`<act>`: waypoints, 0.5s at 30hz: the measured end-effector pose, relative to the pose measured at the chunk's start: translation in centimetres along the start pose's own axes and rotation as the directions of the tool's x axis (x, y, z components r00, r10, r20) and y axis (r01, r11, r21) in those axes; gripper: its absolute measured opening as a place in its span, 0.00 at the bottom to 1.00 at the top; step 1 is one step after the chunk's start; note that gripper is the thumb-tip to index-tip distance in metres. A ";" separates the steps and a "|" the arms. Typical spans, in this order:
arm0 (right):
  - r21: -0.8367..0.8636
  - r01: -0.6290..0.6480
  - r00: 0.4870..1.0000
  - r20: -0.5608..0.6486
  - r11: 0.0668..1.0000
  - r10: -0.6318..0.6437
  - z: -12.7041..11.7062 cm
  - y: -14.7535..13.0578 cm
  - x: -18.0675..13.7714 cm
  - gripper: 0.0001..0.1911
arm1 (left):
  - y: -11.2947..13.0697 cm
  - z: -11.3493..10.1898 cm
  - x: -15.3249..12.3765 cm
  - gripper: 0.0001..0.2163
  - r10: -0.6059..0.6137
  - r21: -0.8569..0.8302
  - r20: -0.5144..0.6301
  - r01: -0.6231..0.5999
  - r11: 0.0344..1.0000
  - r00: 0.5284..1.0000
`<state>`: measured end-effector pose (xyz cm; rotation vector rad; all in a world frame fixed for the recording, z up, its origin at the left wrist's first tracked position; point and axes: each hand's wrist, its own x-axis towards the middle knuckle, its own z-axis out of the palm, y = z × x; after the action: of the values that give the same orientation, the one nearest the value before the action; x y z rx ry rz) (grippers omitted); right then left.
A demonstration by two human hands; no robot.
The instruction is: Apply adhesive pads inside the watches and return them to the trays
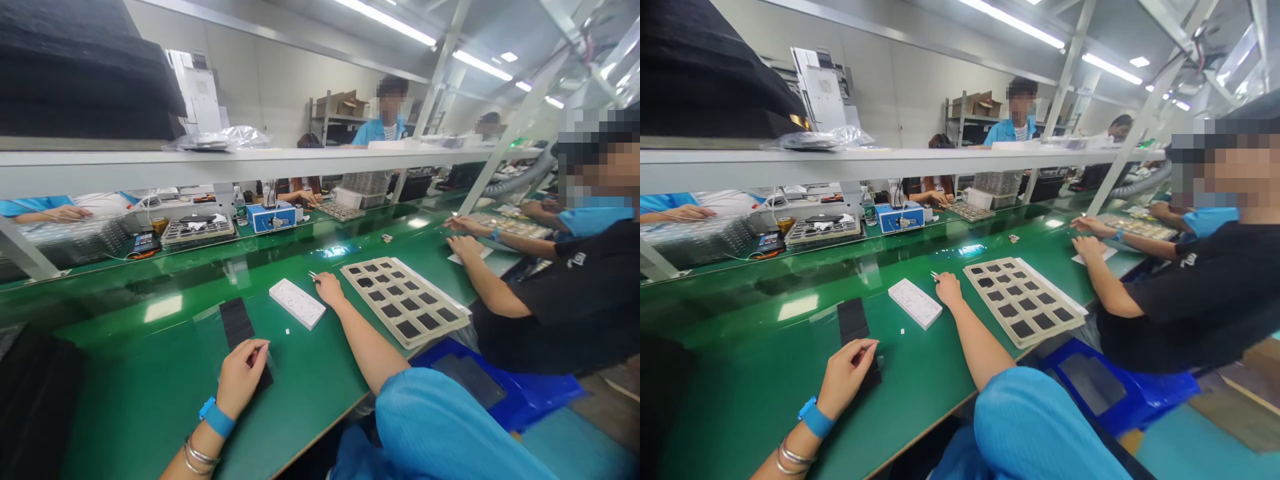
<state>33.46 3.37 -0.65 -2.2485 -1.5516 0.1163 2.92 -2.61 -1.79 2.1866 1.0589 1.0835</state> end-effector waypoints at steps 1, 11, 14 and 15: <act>0.005 -0.004 1.000 -0.004 1.000 0.004 -0.1 -0.1 -0.1 0.21 | 0.7 0.0 -0.5 0.16 0.090 0.051 0.057 -0.093 0.994 0.994; 0.044 0.031 0.997 -0.072 0.999 -0.027 -6.3 -0.5 4.2 0.19 | 1.5 2.7 -6.1 0.36 0.486 0.364 0.562 -0.728 0.581 0.669; 0.005 0.026 0.998 -0.061 1.000 -0.026 -9.7 2.4 8.4 0.15 | -0.8 4.3 -7.0 0.36 0.507 0.467 0.474 -0.693 0.549 0.720; -0.007 0.004 0.998 -0.061 1.000 -0.004 -10.9 3.9 9.9 0.14 | -1.3 4.9 -7.4 0.35 0.478 0.513 0.432 -0.644 0.568 0.765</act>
<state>43.79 8.23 9.42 -2.2330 -1.5268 0.0405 3.51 -8.13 -8.80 3.2913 0.6490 0.6712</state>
